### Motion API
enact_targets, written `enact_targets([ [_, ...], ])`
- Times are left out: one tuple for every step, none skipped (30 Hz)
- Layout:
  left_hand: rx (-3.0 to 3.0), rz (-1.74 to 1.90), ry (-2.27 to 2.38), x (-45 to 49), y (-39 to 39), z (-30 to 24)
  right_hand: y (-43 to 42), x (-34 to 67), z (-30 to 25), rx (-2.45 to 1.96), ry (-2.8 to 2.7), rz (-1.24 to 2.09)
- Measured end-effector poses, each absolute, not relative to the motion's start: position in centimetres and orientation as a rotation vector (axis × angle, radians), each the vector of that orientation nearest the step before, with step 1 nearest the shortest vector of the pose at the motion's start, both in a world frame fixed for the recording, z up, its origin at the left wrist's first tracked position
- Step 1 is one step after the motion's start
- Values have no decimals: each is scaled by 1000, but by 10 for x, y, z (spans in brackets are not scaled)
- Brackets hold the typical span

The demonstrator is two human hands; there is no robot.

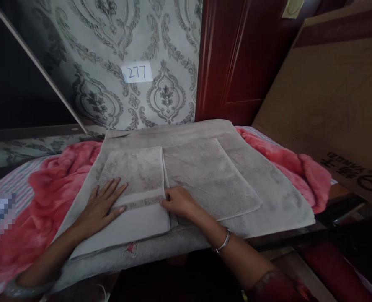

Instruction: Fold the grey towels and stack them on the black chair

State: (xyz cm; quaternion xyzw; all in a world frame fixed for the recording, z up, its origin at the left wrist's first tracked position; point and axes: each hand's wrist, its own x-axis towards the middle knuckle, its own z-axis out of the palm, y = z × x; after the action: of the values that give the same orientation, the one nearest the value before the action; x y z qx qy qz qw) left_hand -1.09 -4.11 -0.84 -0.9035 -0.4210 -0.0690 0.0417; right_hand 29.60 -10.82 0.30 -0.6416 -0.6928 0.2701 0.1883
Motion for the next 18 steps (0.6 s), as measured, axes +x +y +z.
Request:
enact_targets([
  [-2769,-191,-1294,-11,-41,-7,-109,296,4,-1813,-1968,729],
  [-2774,-166,-1301,-12,-42,-4,-112,295,6,-1823,-1976,680],
  [-2781,-137,-1309,-12,-42,-1,-115,295,9,-1836,-1967,607],
  [-2790,-108,-1315,-11,-41,3,-119,294,12,-1842,-1953,518],
  [-2803,-85,-1315,-9,-40,8,-123,292,15,-1828,-1942,424],
  [-2821,-70,-1305,-5,-38,13,-128,290,17,-1789,-1944,342],
  [-2848,-64,-1282,1,-35,18,-133,288,19,-1727,-1968,282],
  [-2883,-64,-1247,9,-31,23,-138,285,19,-1644,-2020,253],
  [-2925,-61,-1203,20,-25,28,-142,282,17,-1549,-2095,256],
  [-2968,-51,-1161,32,-18,33,-146,279,14,-1458,-2176,285],
  [-3003,-32,-1132,46,-10,36,-149,277,9,-1389,-2249,331],
  [-3028,2,-1124,61,0,39,-151,275,4,-1347,-2306,388],
  [-3043,51,-1138,76,10,41,-152,274,-2,-1330,-2345,447],
  [-3048,108,-1167,91,20,42,-153,274,-6,-1328,-2366,500],
  [-3047,162,-1198,105,29,42,-153,274,-9,-1333,-2377,542],
  [-3035,200,-1226,118,37,40,-153,275,-11,-1338,-2382,574],
  [-3015,214,-1247,129,44,38,-152,276,-12,-1338,-2385,597],
  [-2989,197,-1263,137,49,34,-152,276,-12,-1336,-2381,615],
])
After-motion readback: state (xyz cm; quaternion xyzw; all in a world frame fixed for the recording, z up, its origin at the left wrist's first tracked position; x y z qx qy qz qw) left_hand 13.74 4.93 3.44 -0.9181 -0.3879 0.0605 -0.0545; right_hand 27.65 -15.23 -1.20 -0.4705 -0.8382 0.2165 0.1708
